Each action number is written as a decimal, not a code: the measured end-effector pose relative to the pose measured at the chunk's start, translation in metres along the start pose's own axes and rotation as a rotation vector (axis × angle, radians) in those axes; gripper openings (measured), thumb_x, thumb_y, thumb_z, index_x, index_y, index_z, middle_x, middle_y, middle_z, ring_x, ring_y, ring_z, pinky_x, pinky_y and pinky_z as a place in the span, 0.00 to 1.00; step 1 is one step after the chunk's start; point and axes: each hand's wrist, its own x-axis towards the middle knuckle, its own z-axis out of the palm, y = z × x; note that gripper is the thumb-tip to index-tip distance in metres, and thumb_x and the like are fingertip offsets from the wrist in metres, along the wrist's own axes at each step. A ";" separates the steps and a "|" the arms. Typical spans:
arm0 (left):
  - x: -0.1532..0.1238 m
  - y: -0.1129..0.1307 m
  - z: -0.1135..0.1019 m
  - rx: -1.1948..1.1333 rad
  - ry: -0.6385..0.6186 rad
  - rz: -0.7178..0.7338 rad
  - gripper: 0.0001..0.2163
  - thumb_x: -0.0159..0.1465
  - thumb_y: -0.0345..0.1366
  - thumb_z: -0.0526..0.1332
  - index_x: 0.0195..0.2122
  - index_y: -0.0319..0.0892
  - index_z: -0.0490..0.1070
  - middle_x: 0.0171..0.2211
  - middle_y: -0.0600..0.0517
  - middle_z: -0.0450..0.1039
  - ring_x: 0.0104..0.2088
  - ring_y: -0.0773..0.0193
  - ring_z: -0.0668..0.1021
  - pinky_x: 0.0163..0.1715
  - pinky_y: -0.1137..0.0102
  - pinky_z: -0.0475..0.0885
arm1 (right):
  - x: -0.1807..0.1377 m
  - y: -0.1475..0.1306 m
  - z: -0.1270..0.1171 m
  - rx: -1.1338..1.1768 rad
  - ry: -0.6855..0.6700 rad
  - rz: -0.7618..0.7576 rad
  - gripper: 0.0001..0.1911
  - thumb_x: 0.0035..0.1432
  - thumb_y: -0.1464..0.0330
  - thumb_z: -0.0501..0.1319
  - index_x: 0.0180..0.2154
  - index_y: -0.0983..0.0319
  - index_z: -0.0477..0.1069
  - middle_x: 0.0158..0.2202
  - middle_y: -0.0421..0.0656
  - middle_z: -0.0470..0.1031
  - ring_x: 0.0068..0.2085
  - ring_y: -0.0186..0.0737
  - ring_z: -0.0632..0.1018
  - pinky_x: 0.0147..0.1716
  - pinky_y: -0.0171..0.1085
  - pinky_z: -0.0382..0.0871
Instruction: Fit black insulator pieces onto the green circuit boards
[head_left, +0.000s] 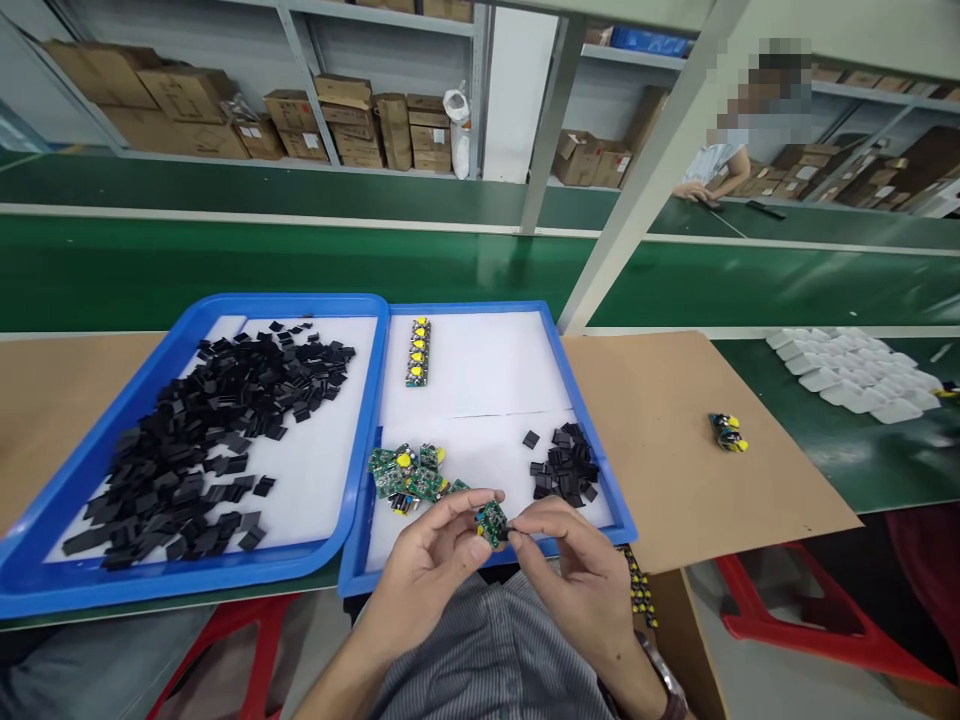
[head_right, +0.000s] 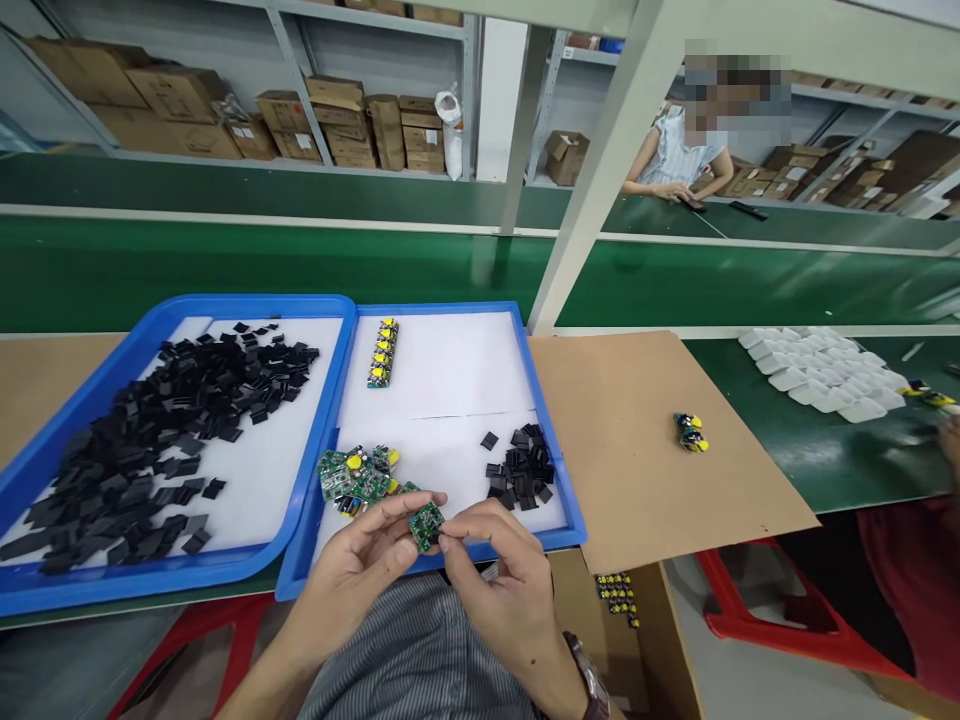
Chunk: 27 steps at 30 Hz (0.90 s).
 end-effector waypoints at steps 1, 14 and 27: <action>0.000 0.000 -0.001 -0.012 -0.015 -0.007 0.18 0.68 0.39 0.69 0.59 0.47 0.76 0.60 0.44 0.76 0.60 0.50 0.78 0.58 0.60 0.76 | 0.000 -0.001 0.001 -0.018 -0.003 -0.016 0.17 0.64 0.81 0.64 0.45 0.54 0.80 0.36 0.41 0.80 0.39 0.40 0.80 0.39 0.39 0.75; 0.006 0.000 -0.003 -0.065 -0.097 -0.069 0.18 0.67 0.38 0.69 0.58 0.49 0.78 0.57 0.46 0.80 0.59 0.52 0.80 0.62 0.60 0.73 | 0.003 0.005 0.000 -0.008 -0.009 0.120 0.10 0.64 0.76 0.65 0.41 0.55 0.79 0.34 0.40 0.76 0.38 0.40 0.80 0.39 0.39 0.75; 0.010 0.002 0.004 0.085 -0.011 -0.014 0.14 0.66 0.39 0.70 0.53 0.50 0.82 0.55 0.47 0.82 0.56 0.53 0.82 0.58 0.62 0.77 | 0.009 0.001 -0.005 -0.025 -0.060 0.227 0.07 0.61 0.77 0.64 0.35 0.58 0.76 0.30 0.39 0.74 0.32 0.37 0.76 0.33 0.36 0.73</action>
